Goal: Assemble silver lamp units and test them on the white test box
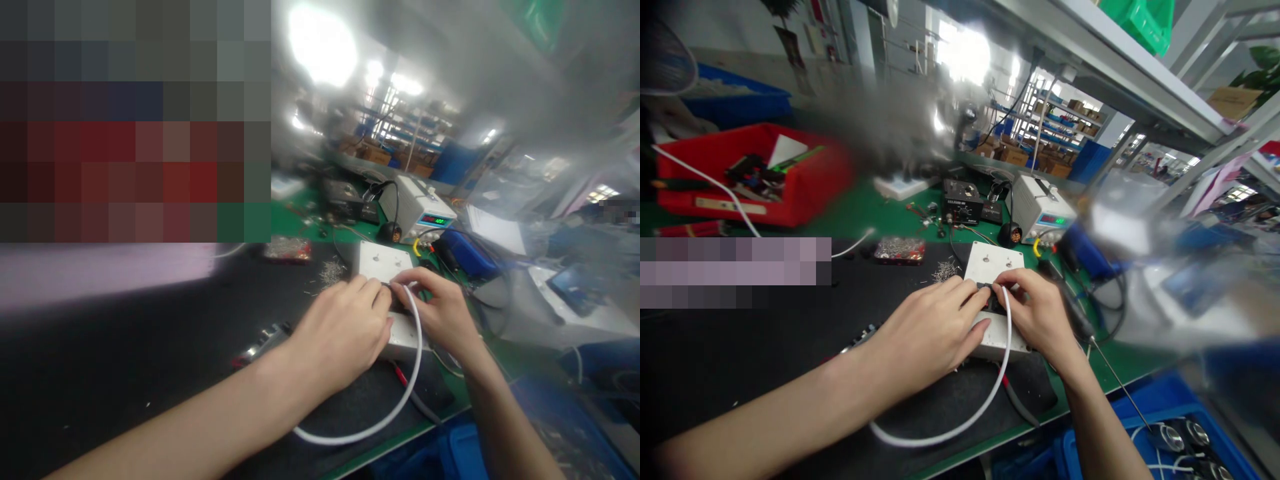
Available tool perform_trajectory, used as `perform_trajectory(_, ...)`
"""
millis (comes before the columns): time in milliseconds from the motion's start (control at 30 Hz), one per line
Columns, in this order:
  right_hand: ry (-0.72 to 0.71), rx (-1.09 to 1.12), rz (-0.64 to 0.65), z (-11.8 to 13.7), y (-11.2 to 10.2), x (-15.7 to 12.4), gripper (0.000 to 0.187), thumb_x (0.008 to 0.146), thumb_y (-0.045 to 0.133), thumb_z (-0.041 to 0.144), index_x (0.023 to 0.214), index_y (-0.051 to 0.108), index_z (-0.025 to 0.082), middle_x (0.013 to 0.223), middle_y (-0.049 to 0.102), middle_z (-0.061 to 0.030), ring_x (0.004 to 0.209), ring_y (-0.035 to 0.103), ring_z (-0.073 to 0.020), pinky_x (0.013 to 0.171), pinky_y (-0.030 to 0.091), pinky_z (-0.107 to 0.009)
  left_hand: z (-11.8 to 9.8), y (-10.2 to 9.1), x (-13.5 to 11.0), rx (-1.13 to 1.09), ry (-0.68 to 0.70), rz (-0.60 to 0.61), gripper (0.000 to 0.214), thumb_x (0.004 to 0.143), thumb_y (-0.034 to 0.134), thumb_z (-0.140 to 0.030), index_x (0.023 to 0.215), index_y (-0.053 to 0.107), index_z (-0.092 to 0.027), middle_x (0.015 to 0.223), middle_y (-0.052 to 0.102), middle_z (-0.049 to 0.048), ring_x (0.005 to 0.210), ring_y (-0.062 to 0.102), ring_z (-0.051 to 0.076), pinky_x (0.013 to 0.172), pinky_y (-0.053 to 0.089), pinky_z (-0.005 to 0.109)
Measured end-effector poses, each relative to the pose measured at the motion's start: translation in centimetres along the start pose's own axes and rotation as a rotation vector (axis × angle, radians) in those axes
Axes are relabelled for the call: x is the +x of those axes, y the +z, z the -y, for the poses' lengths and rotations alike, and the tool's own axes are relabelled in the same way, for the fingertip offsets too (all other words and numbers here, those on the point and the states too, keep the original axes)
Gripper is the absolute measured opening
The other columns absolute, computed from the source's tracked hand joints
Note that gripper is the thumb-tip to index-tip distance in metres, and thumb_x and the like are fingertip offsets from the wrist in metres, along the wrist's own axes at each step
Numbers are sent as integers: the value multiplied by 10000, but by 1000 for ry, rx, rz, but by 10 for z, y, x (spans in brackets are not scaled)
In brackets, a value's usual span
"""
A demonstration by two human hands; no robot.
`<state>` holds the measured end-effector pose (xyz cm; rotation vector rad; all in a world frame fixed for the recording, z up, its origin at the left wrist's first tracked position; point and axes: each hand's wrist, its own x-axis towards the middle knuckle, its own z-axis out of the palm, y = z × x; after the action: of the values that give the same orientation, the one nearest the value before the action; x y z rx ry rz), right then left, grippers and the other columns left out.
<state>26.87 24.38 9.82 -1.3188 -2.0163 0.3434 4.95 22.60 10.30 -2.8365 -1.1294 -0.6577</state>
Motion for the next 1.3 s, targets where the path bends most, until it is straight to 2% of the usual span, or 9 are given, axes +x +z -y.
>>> perform_trajectory(133,52,16,16,-7,-10,-10,154,984,716,338,1097,752,239,1067,737,-13,896,689,-179,820,537,-302,18,-27,-23,41,51,44,315,1070,472,-284,1323,626,-178,1130,696,87,965,674,298,802,584,484)
perform_trajectory(267,110,94,36,-18,-24,-10,217,995,696,395,1150,753,255,1144,739,-26,1038,711,-220,922,550,-348,53,-53,-78,-63,-71,-9,390,1045,543,-415,1409,597,-287,1334,684,83,1153,689,300,947,601,457)
perform_trajectory(400,41,-49,-39,-33,-18,23,268,989,676,431,1139,758,225,1116,748,-50,947,711,-222,856,546,-356,79,-57,-129,-268,-204,231,936,793,830,-612,1584,394,-368,1548,561,81,1236,689,321,970,633,428)
perform_trajectory(500,21,-117,-5,-44,-1,55,311,917,741,464,1098,785,215,1078,753,-67,896,688,-236,816,517,-367,83,-50,-144,-321,-229,347,1199,668,963,-486,1641,276,-356,1671,415,89,1471,503,326,1190,484,459)
perform_trajectory(633,24,-111,75,-53,17,75,372,859,758,561,932,808,200,966,751,-83,825,662,-247,733,479,-359,81,-40,-144,-378,-220,323,966,807,889,-269,1609,353,-329,1633,477,86,1495,479,245,1235,419,418)
perform_trajectory(900,48,-130,77,-58,17,69,400,867,722,588,923,796,200,905,738,-69,731,623,-210,657,425,-326,88,-25,-140,-519,-195,238,752,931,771,-310,1585,400,-286,1596,520,112,1479,500,246,1226,414,459)
perform_trajectory(1033,32,-142,59,-57,19,73,351,847,744,542,866,782,194,857,726,-60,723,611,-205,651,406,-319,77,-31,-140,-558,-223,202,681,873,830,-323,1474,518,-257,1448,625,95,1336,615,245,1136,497,405)
perform_trajectory(1200,2,-102,30,-55,23,72,250,820,806,443,825,794,193,854,732,-48,752,636,-193,675,431,-305,35,-45,-154,-585,-401,58,698,814,873,-423,1396,520,-266,1346,612,67,1175,653,244,1001,562,385)
perform_trajectory(1300,32,-67,-132,-53,21,65,285,908,744,455,940,815,180,947,754,-72,823,675,-202,742,481,-313,9,-42,-162,-609,-453,-73,700,852,843,-467,1433,495,-289,1365,566,72,1240,601,236,1060,528,389)
